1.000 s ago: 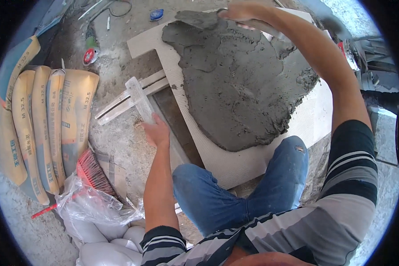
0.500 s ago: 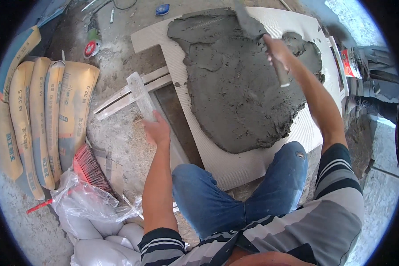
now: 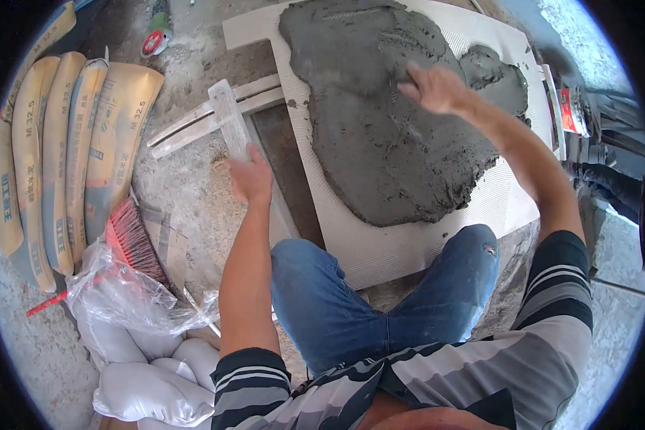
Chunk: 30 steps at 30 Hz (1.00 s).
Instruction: Spreading mortar evenly over the back of a large tile using a trowel.
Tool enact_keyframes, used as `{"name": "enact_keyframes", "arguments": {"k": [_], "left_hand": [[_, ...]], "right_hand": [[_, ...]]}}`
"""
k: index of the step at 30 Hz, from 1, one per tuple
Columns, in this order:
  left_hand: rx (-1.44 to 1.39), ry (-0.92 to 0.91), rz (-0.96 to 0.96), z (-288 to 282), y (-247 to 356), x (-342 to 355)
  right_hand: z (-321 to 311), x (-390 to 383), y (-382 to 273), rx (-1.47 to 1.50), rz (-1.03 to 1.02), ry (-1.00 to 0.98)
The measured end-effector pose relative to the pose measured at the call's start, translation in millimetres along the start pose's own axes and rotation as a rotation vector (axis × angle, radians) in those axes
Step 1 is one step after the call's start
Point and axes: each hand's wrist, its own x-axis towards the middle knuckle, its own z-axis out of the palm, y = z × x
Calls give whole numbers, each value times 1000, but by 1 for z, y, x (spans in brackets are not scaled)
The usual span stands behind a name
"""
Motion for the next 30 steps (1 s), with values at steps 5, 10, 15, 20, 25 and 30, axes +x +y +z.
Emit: {"name": "enact_keyframes", "arguments": {"k": [5,10,15,20,25,30], "left_hand": [[-1,-46,-17,6,19,-9],[-5,10,-3,1,9,-2],[-19,-11,1,-2,7,0],[-74,8,30,4,5,-1],[-64,-22,5,-5,9,-4],[-38,-73,-28,-13,12,-6]], "right_hand": [[-14,82,34,-173,-21,409],[-4,-15,-12,494,279,-261],[57,-84,14,90,-177,62],[-14,-28,33,-368,86,180],[-65,26,24,-356,-11,427],[-112,80,-54,176,59,21]]}}
